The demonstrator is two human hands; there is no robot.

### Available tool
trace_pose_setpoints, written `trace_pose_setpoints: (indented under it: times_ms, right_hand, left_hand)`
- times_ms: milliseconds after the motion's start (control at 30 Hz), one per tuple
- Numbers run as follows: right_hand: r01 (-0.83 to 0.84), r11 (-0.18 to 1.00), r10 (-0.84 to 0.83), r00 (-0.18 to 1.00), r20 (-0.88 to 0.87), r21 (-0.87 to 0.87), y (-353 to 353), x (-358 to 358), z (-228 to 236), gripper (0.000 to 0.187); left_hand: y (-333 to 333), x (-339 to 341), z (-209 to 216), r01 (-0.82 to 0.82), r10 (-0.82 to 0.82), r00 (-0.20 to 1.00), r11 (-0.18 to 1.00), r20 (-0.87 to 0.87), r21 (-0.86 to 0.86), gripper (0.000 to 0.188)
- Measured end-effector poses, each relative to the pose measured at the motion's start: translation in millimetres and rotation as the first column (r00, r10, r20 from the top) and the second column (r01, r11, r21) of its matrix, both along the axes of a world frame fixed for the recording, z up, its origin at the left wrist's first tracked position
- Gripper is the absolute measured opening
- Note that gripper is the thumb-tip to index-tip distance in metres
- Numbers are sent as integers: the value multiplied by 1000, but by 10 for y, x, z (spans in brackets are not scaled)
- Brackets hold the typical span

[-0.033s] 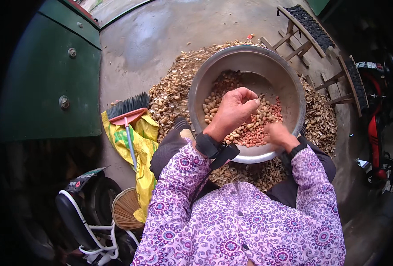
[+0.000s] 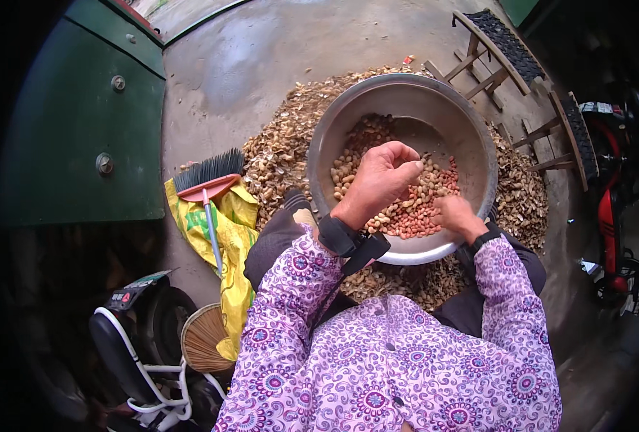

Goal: The person sits on the ground and shells peanuts by hand, placing the shelled nuts into a metal bowl and discarding the shells onto the floor. The task continues steadily throughout the clip.

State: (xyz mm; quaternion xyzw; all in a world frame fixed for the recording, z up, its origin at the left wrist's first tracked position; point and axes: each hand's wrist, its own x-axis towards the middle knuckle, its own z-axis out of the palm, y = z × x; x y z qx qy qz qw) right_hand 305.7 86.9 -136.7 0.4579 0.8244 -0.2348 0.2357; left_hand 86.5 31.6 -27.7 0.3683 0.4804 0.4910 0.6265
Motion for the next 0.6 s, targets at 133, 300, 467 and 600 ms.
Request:
trace_pose_setpoints:
  times_ms: [133,300,467,600]
  right_hand:
    - [74,980,-68,997,-37,184,155,232,-457,20]
    - [69,958,-67,998,-19,277,92,216,-605,22]
    - [-154,985,170,950,263,-82,18,22,-604,18]
    - [30,986,-47,994,-102,-162,-153,-6,-562,12]
  left_hand:
    - [-42,-128,13,-29,29,999,999,21,15,21]
    - [-150,-264,45,-41,41,999,999,-8,7,23]
    - [-217,-324,42,-57,57,998,998,6,15,23]
    - [-216,-290,17,-44,46,998,998,-45,33,21]
